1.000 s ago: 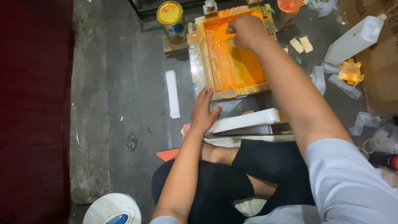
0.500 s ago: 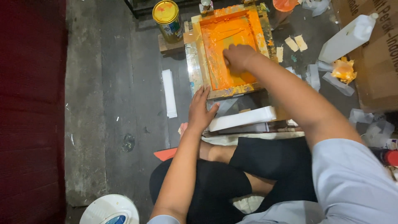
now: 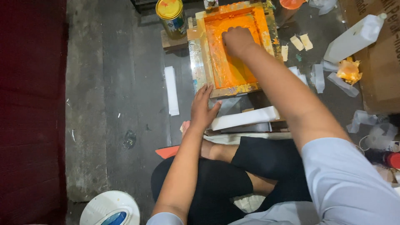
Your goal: The person sits on the floor and performs screen printing on white rectangular strips. They place a strip under a wooden frame with orange ink, use a squeegee to pull the ink across the mesh, and then lift the frame to reveal the printed strip. The process is repeated for multiple strips.
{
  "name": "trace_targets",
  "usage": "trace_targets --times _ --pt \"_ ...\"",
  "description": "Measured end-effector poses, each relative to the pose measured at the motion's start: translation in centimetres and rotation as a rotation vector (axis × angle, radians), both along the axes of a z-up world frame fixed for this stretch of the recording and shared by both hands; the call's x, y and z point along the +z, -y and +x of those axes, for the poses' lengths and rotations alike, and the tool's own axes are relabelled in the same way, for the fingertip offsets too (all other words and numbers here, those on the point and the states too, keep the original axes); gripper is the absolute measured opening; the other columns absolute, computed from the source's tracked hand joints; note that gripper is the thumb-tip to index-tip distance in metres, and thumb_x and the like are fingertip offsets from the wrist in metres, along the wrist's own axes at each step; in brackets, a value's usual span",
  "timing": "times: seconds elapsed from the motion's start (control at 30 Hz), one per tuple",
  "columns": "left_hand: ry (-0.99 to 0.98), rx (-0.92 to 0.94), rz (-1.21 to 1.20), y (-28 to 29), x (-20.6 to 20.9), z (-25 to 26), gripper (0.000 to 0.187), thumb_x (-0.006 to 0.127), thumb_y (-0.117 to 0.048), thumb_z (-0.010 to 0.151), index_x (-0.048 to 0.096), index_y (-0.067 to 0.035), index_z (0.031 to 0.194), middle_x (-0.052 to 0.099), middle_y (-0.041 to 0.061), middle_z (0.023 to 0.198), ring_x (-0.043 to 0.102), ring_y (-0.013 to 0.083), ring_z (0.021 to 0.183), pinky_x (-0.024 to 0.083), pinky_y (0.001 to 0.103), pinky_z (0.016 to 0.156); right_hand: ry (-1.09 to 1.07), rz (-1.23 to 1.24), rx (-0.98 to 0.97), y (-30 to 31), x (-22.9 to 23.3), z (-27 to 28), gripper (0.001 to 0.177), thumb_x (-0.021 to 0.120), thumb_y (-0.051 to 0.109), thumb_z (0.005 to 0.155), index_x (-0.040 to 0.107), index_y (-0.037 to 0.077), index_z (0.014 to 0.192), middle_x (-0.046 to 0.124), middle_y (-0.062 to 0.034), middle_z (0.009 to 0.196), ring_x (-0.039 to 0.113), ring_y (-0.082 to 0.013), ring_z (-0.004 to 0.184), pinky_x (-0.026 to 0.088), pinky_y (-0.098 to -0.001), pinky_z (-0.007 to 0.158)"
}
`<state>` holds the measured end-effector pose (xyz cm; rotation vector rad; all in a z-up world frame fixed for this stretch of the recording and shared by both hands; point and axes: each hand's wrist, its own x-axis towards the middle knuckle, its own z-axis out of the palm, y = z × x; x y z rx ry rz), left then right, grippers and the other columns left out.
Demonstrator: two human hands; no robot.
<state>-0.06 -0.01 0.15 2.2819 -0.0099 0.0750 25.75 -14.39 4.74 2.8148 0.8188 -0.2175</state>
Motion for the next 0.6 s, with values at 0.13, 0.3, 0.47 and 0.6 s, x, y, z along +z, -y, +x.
trace_targets --times 0.13,0.3,0.47,0.6 --pt "0.047 0.004 -0.06 -0.1 -0.5 0.3 0.064 0.067 -0.035 0.096 0.047 -0.015 0.153 0.043 0.016 0.161 0.038 0.0353 0.149 0.032 0.049 0.118 0.153 -0.002 0.016 0.2 -2.0 -2.3 0.048 0.077 0.012 0.082 0.057 0.009 0.126 0.062 -0.0185 0.117 0.063 -0.0389 0.102 0.052 -0.0474 0.085" --pt "0.03 0.008 -0.042 -0.1 -1.2 0.1 0.067 0.069 -0.034 0.095 0.046 -0.016 0.154 0.044 0.016 0.16 0.039 0.0349 0.148 0.034 0.048 0.118 -0.068 -0.068 -0.017 0.2 1.4 -5.8 0.05 0.072 0.015 0.088 0.055 0.01 0.135 0.061 -0.0189 0.124 0.063 -0.039 0.107 0.054 -0.0479 0.085" --pt "0.003 0.052 -0.159 0.3 1.1 -0.4 0.066 0.078 -0.025 0.091 0.053 -0.014 0.151 0.05 0.023 0.151 0.043 0.0428 0.146 0.033 0.058 0.12 -0.361 -0.018 0.023 2.5 5.0 -10.9 0.044 0.067 0.019 0.085 0.07 0.005 0.127 0.069 -0.0221 0.118 0.069 -0.0434 0.109 0.055 -0.0549 0.09" --pt "-0.007 0.09 -0.182 0.2 0.2 -0.3 0.062 0.078 -0.027 0.091 0.057 -0.017 0.148 0.053 0.018 0.149 0.044 0.039 0.145 0.034 0.055 0.12 -0.572 -0.027 -0.007 2.7 7.3 -11.4 0.041 0.06 0.016 0.084 0.077 0.004 0.12 0.075 -0.0241 0.119 0.069 -0.0466 0.113 0.054 -0.0558 0.097"
